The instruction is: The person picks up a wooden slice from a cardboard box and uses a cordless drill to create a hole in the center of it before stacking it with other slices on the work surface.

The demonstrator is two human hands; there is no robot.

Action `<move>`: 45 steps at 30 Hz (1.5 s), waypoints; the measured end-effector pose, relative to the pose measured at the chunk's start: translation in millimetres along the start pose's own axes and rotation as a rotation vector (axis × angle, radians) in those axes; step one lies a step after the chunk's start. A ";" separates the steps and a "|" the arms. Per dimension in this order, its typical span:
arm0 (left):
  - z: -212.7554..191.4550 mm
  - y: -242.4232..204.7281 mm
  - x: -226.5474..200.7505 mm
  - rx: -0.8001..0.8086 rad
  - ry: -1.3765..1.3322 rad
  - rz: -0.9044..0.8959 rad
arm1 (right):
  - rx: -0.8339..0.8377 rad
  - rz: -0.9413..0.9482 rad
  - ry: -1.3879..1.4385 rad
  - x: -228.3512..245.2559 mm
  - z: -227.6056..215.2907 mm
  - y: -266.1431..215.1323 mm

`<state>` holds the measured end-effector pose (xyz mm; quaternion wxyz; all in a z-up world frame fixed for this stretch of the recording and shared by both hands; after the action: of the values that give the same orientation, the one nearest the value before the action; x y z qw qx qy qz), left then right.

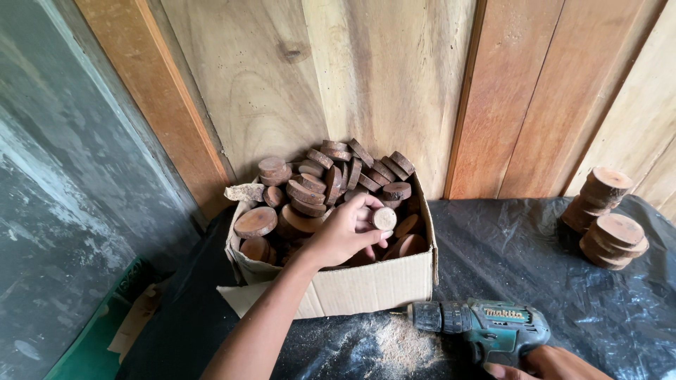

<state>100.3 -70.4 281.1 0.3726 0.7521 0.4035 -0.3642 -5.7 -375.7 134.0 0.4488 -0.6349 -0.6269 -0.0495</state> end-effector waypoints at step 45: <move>110.4 -108.7 11.9 0.124 -0.767 0.016 | -0.029 -0.076 0.392 5.7 5.1 -33.9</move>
<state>-17.6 -117.6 191.5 0.4531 0.5856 0.2063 -0.6397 -35.5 -374.7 151.8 0.5508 -0.5956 -0.5501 -0.1982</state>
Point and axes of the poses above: each hand's wrist, its own y-axis towards the middle knuckle, its own z-axis out of the palm, x = y × z, the point moved 9 cm from there along y, towards the middle knuckle, and after that the axes turned 12 degrees about y, right-handed, at the moved point
